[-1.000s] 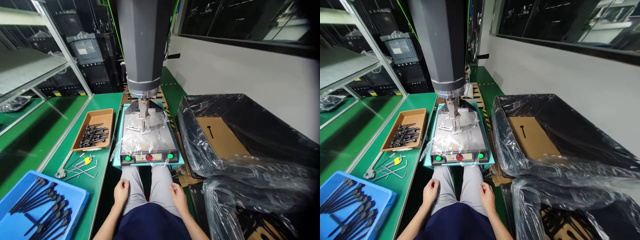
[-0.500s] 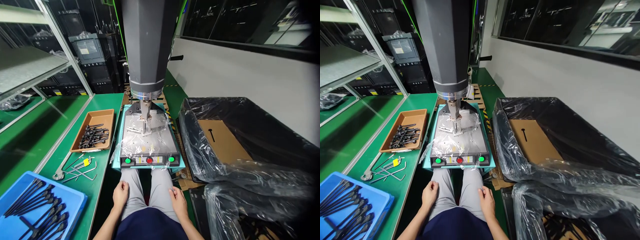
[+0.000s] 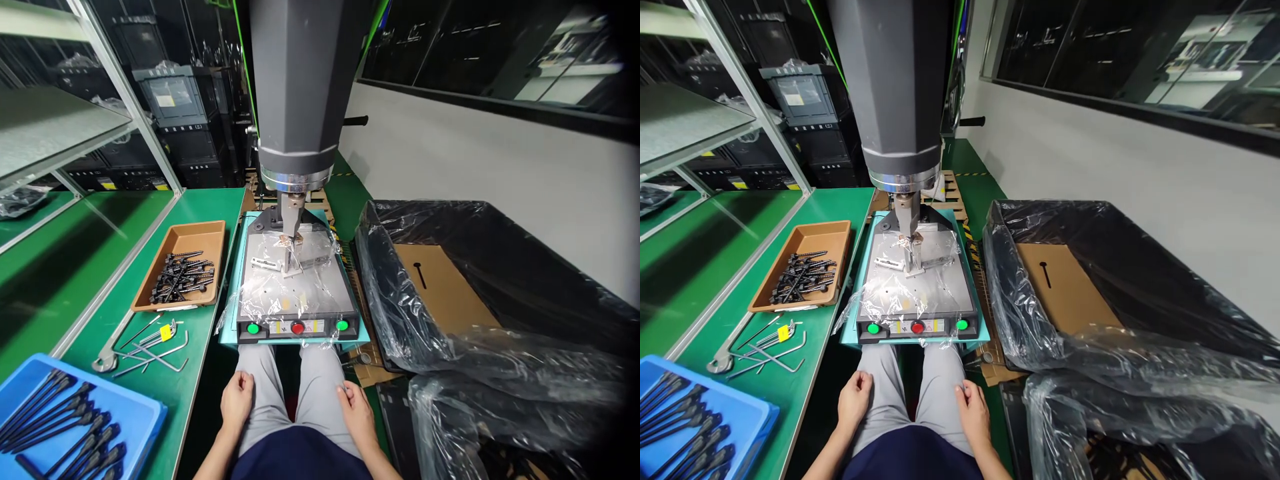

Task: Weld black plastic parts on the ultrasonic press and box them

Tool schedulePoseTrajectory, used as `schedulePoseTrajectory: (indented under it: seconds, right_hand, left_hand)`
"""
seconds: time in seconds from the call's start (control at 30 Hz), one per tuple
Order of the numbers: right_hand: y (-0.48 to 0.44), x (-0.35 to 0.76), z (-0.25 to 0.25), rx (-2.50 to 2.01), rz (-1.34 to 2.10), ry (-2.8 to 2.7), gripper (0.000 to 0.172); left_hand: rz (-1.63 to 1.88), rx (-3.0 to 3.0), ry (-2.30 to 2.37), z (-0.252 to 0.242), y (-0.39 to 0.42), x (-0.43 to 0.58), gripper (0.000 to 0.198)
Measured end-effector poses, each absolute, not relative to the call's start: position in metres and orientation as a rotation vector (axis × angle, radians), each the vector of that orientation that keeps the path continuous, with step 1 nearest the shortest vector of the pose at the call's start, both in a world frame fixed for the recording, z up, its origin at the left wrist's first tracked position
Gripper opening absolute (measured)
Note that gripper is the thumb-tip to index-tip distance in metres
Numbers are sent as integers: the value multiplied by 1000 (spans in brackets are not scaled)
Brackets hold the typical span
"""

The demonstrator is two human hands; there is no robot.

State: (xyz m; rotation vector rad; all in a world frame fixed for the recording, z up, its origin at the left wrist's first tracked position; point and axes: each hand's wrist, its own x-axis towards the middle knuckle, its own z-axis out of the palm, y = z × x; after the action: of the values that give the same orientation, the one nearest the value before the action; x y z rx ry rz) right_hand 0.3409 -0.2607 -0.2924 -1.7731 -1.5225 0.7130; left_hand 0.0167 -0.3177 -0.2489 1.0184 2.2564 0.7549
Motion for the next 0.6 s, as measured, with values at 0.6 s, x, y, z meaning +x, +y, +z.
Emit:
schedulePoseTrajectory:
  seconds: [0.6]
  right_hand:
    - [-30, 302, -89, -1252, 836, -1295, 56]
  left_hand:
    - [1777, 1254, 1944, -60, -137, 5, 35]
